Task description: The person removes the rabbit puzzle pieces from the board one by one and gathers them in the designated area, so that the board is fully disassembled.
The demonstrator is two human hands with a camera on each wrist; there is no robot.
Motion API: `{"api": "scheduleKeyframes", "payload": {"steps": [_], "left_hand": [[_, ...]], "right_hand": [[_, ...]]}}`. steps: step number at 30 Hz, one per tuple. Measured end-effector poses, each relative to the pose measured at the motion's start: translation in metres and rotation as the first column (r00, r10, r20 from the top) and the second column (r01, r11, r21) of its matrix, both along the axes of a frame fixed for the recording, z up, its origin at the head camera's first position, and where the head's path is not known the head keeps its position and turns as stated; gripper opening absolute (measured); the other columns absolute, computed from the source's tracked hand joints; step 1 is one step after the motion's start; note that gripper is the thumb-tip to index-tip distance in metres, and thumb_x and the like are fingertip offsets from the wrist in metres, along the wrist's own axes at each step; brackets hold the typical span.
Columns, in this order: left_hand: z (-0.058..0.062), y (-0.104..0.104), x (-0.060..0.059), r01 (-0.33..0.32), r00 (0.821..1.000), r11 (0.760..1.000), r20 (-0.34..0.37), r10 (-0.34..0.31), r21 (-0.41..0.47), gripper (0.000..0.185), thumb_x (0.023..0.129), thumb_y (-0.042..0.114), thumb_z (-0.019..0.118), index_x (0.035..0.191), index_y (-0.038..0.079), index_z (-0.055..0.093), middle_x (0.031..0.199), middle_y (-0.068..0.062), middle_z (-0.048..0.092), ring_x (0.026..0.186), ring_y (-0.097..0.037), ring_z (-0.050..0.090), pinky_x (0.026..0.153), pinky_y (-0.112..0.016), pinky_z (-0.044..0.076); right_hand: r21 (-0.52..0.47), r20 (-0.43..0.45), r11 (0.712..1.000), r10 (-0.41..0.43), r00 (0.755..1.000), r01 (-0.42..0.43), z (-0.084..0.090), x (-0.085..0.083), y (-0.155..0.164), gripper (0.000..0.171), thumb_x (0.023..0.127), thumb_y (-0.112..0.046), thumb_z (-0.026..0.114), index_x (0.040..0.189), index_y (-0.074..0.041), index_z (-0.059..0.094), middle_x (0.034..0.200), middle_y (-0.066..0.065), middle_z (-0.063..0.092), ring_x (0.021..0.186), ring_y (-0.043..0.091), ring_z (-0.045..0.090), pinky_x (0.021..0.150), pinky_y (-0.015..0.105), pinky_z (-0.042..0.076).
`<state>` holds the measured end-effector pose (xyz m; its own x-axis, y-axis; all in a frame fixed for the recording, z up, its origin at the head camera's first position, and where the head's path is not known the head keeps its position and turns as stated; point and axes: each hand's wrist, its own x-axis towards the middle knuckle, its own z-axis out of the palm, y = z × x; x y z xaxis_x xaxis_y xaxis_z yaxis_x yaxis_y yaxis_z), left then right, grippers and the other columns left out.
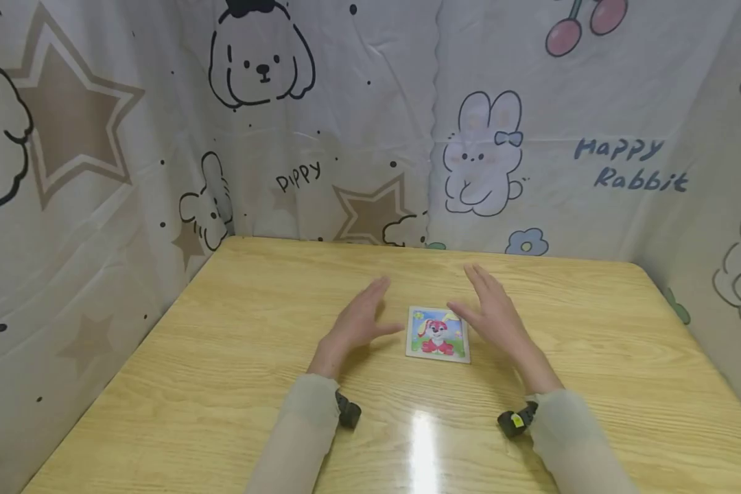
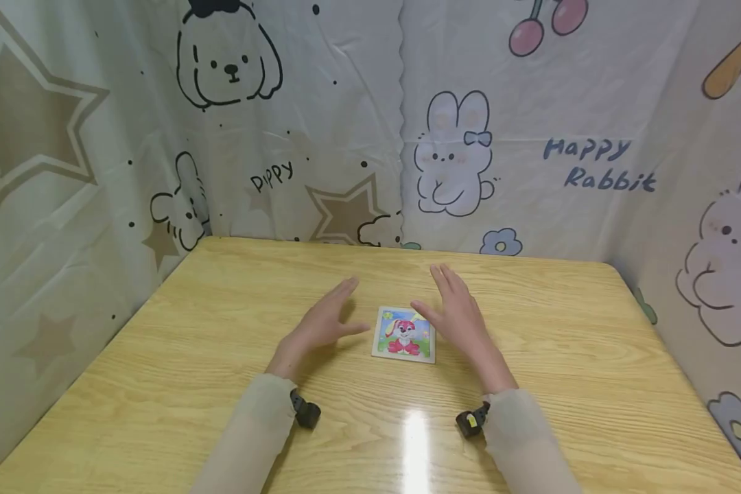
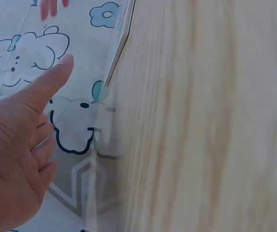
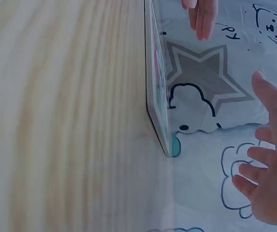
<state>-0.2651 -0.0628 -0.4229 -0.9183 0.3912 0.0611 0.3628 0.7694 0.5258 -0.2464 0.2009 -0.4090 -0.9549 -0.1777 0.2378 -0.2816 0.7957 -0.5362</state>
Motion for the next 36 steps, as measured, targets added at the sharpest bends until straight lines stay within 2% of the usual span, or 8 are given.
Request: {"api": "scheduleKeyframes", "payload": {"steps": [4,10,13,20,30,36], "left_hand": [[-0.003,0.002,-0.001,0.022,0.999,0.999,0.034,-0.024,0.037,0.087,0.081,0.046,0.068,0.149,0.017,0.023,0.156,-0.001,0.023,0.144,-0.018,0.021,0.118,-0.037,0.02],[-0.005,0.007,-0.003,0.047,0.995,0.996,0.083,-0.054,0.081,0.081,0.08,0.042,0.07,0.146,0.018,0.031,0.153,-0.001,0.031,0.142,-0.019,0.027,0.117,-0.038,0.022],[-0.007,0.009,-0.005,0.063,0.993,0.994,0.096,-0.072,0.089,0.078,0.079,0.039,0.072,0.145,0.017,0.035,0.151,-0.001,0.035,0.14,-0.02,0.03,0.117,-0.038,0.024],[-0.012,0.017,-0.009,0.111,0.988,0.993,0.106,-0.113,0.026,0.077,0.078,0.041,0.072,0.143,0.015,0.038,0.149,-0.001,0.038,0.139,-0.019,0.032,0.116,-0.036,0.026],[-0.016,0.017,-0.01,0.151,0.972,0.988,0.18,-0.152,0.018,0.076,0.081,0.042,0.07,0.144,0.017,0.036,0.151,-0.001,0.034,0.142,-0.02,0.027,0.117,-0.037,0.025],[-0.015,0.018,-0.01,0.164,0.968,0.986,0.196,-0.156,-0.026,0.074,0.082,0.045,0.067,0.145,0.022,0.035,0.152,0.0,0.032,0.144,-0.02,0.023,0.117,-0.04,0.023]], "right_hand": [[-0.071,0.052,0.995,0.069,0.996,-0.065,-0.006,-0.006,-0.008,0.077,0.088,-0.046,0.059,0.149,-0.015,0.023,0.156,0.014,0.019,0.142,0.037,0.017,0.112,0.06,0.02],[-0.104,0.065,0.981,0.168,0.984,-0.161,-0.015,-0.012,-0.018,0.065,0.087,-0.03,0.066,0.141,-0.006,0.039,0.144,0.017,0.039,0.127,0.036,0.043,0.099,0.05,0.045],[-0.091,0.064,0.978,0.193,0.979,-0.187,-0.018,-0.014,-0.024,0.058,0.086,-0.023,0.068,0.135,-0.003,0.046,0.135,0.017,0.048,0.116,0.034,0.052,0.091,0.045,0.051],[-0.086,0.107,0.975,0.214,0.971,-0.206,-0.02,-0.023,-0.032,0.045,0.084,-0.017,0.07,0.123,0.0,0.055,0.12,0.017,0.057,0.105,0.033,0.058,0.085,0.042,0.053],[-0.071,0.203,0.966,0.258,0.945,-0.249,-0.026,-0.032,-0.034,0.039,0.084,-0.016,0.069,0.117,0.002,0.057,0.111,0.016,0.058,0.105,0.03,0.057,0.092,0.045,0.049],[-0.035,0.199,0.96,0.278,0.94,-0.276,-0.026,-0.036,-0.036,0.037,0.084,-0.015,0.069,0.115,0.002,0.058,0.11,0.015,0.059,0.105,0.029,0.057,0.092,0.044,0.049]]}}
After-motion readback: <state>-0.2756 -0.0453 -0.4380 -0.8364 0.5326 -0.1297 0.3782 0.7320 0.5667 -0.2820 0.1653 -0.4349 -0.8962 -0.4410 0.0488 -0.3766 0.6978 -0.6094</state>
